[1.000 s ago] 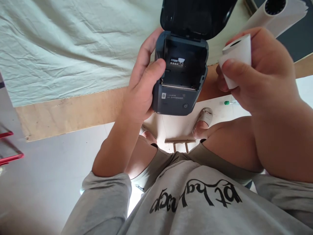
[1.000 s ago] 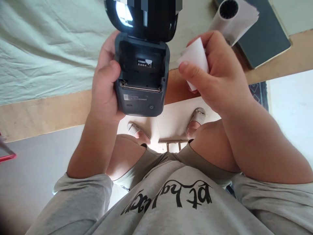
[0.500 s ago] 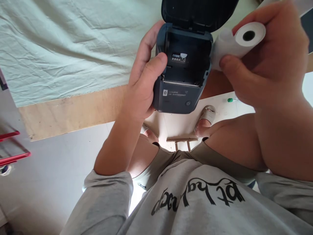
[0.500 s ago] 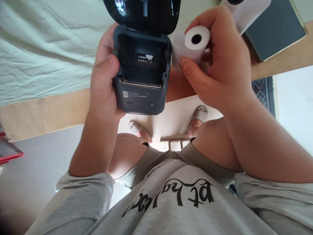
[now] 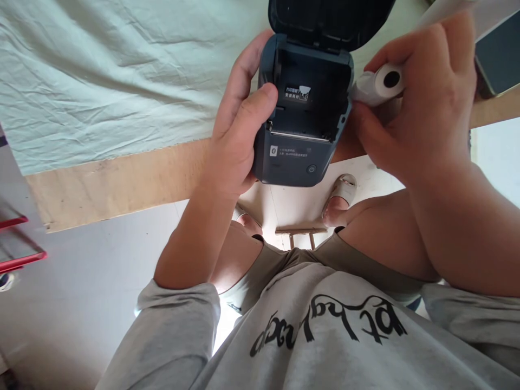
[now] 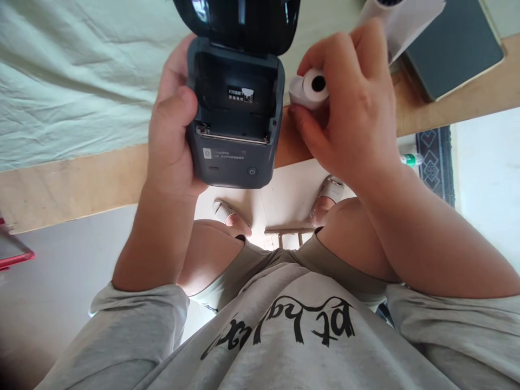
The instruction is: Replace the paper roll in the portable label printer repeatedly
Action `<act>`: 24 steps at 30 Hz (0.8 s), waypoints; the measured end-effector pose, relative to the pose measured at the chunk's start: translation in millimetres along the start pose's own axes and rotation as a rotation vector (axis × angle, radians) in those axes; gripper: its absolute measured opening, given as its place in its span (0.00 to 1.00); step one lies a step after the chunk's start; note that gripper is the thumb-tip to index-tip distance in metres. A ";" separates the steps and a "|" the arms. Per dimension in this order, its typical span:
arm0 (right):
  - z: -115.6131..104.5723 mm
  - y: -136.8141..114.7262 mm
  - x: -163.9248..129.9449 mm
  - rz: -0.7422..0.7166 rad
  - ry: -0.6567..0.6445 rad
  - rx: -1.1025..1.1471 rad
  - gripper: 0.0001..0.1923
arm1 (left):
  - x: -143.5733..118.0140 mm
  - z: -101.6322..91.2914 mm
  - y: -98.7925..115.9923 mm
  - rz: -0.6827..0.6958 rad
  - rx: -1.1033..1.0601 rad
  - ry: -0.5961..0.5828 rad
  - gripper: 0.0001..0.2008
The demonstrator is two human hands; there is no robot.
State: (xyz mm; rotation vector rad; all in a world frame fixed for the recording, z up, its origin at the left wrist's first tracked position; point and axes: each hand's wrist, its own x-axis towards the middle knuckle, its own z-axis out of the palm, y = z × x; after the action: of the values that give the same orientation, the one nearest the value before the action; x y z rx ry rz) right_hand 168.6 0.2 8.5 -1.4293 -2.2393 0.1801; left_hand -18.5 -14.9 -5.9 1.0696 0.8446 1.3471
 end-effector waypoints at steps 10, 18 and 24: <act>3.3 4.9 1.9 -0.044 -0.009 0.061 0.23 | 0.0 -2.7 2.0 0.026 -0.057 -0.035 0.13; 6.5 6.9 1.6 -0.047 -0.036 0.136 0.28 | -0.1 -0.3 0.2 0.047 -0.078 -0.013 0.13; 7.2 13.9 3.9 -0.040 0.078 0.225 0.30 | -2.6 1.3 0.8 0.034 -0.090 -0.002 0.13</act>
State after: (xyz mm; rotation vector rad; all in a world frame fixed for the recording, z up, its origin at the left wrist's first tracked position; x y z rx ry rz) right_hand 175.4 10.9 -1.5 -1.2508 -2.1080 0.3458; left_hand -17.8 -17.7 -5.0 1.0188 0.7597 1.3988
